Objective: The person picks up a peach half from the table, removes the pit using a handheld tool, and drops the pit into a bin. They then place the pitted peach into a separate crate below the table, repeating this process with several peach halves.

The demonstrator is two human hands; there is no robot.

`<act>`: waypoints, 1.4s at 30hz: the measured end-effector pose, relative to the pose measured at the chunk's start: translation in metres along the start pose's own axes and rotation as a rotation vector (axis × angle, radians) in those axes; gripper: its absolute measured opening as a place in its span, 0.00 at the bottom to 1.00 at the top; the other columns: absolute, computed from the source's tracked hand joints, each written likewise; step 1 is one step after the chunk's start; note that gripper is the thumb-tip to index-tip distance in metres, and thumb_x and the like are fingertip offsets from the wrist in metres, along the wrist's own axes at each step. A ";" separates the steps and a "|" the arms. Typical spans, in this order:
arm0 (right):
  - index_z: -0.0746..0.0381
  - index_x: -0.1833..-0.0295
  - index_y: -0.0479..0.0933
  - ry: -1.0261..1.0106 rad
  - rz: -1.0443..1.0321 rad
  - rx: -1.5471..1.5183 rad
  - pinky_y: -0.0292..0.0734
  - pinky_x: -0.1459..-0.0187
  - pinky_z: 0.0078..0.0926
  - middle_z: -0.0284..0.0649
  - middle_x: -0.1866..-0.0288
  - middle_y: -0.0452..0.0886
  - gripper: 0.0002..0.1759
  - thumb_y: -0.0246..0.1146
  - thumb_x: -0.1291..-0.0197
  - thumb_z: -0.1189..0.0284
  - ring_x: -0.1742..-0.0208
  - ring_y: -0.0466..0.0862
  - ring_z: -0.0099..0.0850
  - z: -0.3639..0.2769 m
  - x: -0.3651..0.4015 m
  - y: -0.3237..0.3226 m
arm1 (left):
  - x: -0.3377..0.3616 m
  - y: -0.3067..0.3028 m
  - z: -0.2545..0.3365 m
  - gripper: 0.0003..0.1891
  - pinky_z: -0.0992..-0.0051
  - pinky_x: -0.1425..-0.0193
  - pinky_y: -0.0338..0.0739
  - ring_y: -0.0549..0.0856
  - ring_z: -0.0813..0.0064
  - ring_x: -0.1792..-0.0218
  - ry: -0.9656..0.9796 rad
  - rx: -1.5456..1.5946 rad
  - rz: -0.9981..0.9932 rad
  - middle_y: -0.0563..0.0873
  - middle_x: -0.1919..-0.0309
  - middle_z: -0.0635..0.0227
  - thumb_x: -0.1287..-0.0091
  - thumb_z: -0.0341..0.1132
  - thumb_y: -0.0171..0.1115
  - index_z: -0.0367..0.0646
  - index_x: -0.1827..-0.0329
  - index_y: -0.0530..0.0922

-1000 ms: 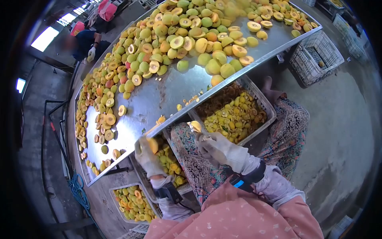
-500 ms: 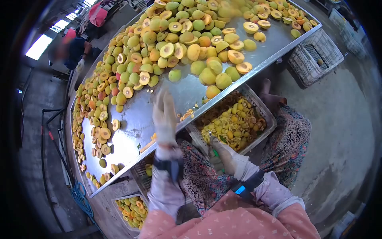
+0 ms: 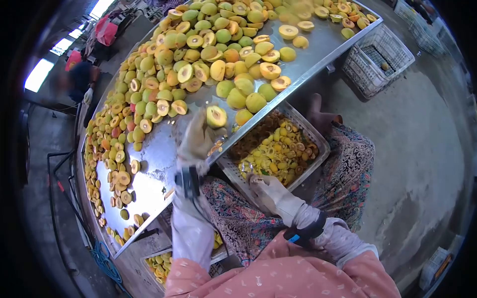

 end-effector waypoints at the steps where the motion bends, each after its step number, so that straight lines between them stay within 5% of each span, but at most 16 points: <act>1: 0.61 0.55 0.75 0.006 -0.028 0.006 0.69 0.73 0.15 0.29 0.71 0.74 0.14 0.59 0.28 0.60 0.74 0.73 0.17 0.007 -0.004 -0.004 | 0.020 0.024 0.011 0.21 0.66 0.52 0.86 0.85 0.66 0.50 -0.217 0.524 0.102 0.83 0.50 0.59 0.23 0.30 0.52 0.36 0.30 0.66; 2: 0.61 0.55 0.75 -0.004 -0.039 0.017 0.69 0.73 0.15 0.29 0.71 0.74 0.14 0.59 0.28 0.60 0.74 0.73 0.17 0.003 -0.002 0.001 | 0.034 0.038 0.049 0.22 0.65 0.43 0.84 0.84 0.64 0.46 -0.133 0.294 0.134 0.82 0.47 0.57 0.22 0.33 0.49 0.35 0.28 0.65; 4: 0.61 0.53 0.75 -0.183 -0.027 0.025 0.69 0.70 0.13 0.29 0.68 0.75 0.13 0.59 0.28 0.62 0.70 0.74 0.17 -0.024 0.008 0.013 | 0.054 0.059 0.058 0.24 0.62 0.37 0.81 0.83 0.63 0.44 -0.169 0.872 0.254 0.82 0.44 0.55 0.22 0.38 0.50 0.35 0.28 0.64; 7: 0.61 0.53 0.75 -0.128 -0.114 -0.175 0.67 0.72 0.14 0.27 0.70 0.74 0.12 0.58 0.27 0.62 0.73 0.72 0.16 -0.041 0.024 0.034 | 0.077 0.075 0.083 0.24 0.53 0.32 0.78 0.81 0.55 0.40 0.035 1.038 0.171 0.80 0.41 0.51 0.24 0.40 0.55 0.34 0.32 0.66; 11: 0.61 0.52 0.76 -0.104 -0.032 -0.022 0.66 0.74 0.15 0.26 0.72 0.73 0.13 0.57 0.26 0.62 0.75 0.70 0.16 -0.051 0.043 0.043 | 0.095 0.087 0.101 0.21 0.55 0.33 0.78 0.82 0.56 0.42 -0.015 1.095 0.367 0.80 0.43 0.51 0.22 0.47 0.51 0.36 0.42 0.71; 17: 0.62 0.51 0.78 -0.296 0.067 0.217 0.63 0.76 0.17 0.25 0.72 0.73 0.16 0.56 0.26 0.60 0.77 0.68 0.15 -0.042 0.052 0.038 | 0.107 0.085 0.123 0.27 0.63 0.37 0.78 0.83 0.63 0.48 -0.028 0.999 0.556 0.82 0.49 0.54 0.23 0.48 0.50 0.31 0.35 0.71; 19: 0.62 0.43 0.80 -0.574 0.134 0.608 0.78 0.57 0.31 0.47 0.62 0.84 0.18 0.56 0.26 0.61 0.64 0.81 0.36 -0.049 0.059 0.042 | 0.113 0.082 0.122 0.26 0.64 0.38 0.78 0.83 0.63 0.48 -0.014 0.906 0.523 0.82 0.48 0.53 0.22 0.47 0.50 0.30 0.35 0.71; 20: 0.62 0.43 0.80 -0.575 0.134 0.609 0.78 0.57 0.31 0.47 0.62 0.84 0.18 0.56 0.26 0.61 0.64 0.81 0.36 -0.046 0.058 0.041 | 0.115 0.081 0.124 0.26 0.64 0.38 0.78 0.83 0.63 0.48 -0.006 0.813 0.488 0.82 0.47 0.53 0.22 0.46 0.49 0.30 0.35 0.71; 22: 0.63 0.44 0.79 -0.479 0.182 0.593 0.77 0.56 0.36 0.51 0.60 0.85 0.18 0.55 0.26 0.61 0.60 0.84 0.44 -0.047 0.062 0.045 | 0.118 0.081 0.142 0.25 0.65 0.38 0.78 0.83 0.64 0.47 0.049 0.744 0.470 0.82 0.46 0.52 0.22 0.46 0.49 0.30 0.35 0.71; 26: 0.64 0.44 0.79 -0.374 0.151 0.383 0.77 0.56 0.37 0.51 0.61 0.84 0.17 0.54 0.25 0.62 0.60 0.83 0.43 -0.054 0.067 0.054 | 0.121 0.080 0.164 0.25 0.66 0.40 0.79 0.83 0.65 0.47 0.122 0.687 0.474 0.82 0.43 0.51 0.21 0.47 0.49 0.30 0.37 0.73; 29: 0.65 0.46 0.79 -0.537 0.079 0.442 0.77 0.59 0.34 0.46 0.63 0.84 0.16 0.54 0.24 0.63 0.63 0.82 0.37 -0.065 0.071 0.059 | 0.120 0.078 0.160 0.28 0.66 0.40 0.79 0.84 0.66 0.47 0.041 0.608 0.344 0.82 0.44 0.53 0.21 0.50 0.49 0.30 0.38 0.73; 32: 0.65 0.47 0.79 -0.357 -0.024 0.354 0.77 0.63 0.27 0.40 0.67 0.82 0.16 0.55 0.25 0.63 0.67 0.81 0.30 -0.068 0.071 0.065 | 0.119 0.083 0.150 0.29 0.67 0.41 0.80 0.85 0.67 0.49 0.026 0.728 0.439 0.84 0.47 0.55 0.22 0.54 0.50 0.30 0.41 0.76; 35: 0.62 0.55 0.77 -0.252 -0.081 0.066 0.70 0.69 0.19 0.29 0.69 0.76 0.21 0.49 0.23 0.55 0.69 0.73 0.18 -0.062 0.074 0.066 | 0.123 0.081 0.137 0.28 0.68 0.42 0.80 0.85 0.67 0.51 -0.081 0.670 0.424 0.85 0.50 0.57 0.22 0.53 0.51 0.29 0.46 0.77; 37: 0.60 0.55 0.75 0.107 -0.225 0.176 0.71 0.69 0.18 0.29 0.66 0.76 0.26 0.44 0.22 0.49 0.69 0.73 0.19 -0.041 0.075 0.063 | 0.120 0.081 0.134 0.27 0.69 0.43 0.81 0.85 0.68 0.51 -0.057 0.616 0.434 0.85 0.50 0.57 0.21 0.52 0.51 0.29 0.48 0.78; 40: 0.58 0.58 0.73 0.013 -0.334 0.190 0.69 0.73 0.18 0.27 0.70 0.75 0.30 0.41 0.23 0.44 0.73 0.73 0.20 -0.071 0.101 0.072 | 0.118 0.078 0.136 0.25 0.69 0.45 0.81 0.85 0.69 0.51 0.031 0.467 0.413 0.85 0.51 0.57 0.21 0.50 0.50 0.30 0.51 0.79; 42: 0.56 0.67 0.70 0.057 -0.181 0.101 0.64 0.80 0.21 0.25 0.79 0.68 0.32 0.41 0.24 0.40 0.82 0.66 0.20 -0.074 0.105 0.067 | 0.116 0.075 0.136 0.24 0.69 0.46 0.82 0.85 0.69 0.51 0.094 0.372 0.382 0.85 0.50 0.57 0.20 0.49 0.49 0.30 0.52 0.79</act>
Point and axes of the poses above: each hand's wrist, its own x-axis away from the middle knuckle, its own y-axis out of the palm, z = x × y, the point moved 8 cm from there along -x, towards the middle knuckle
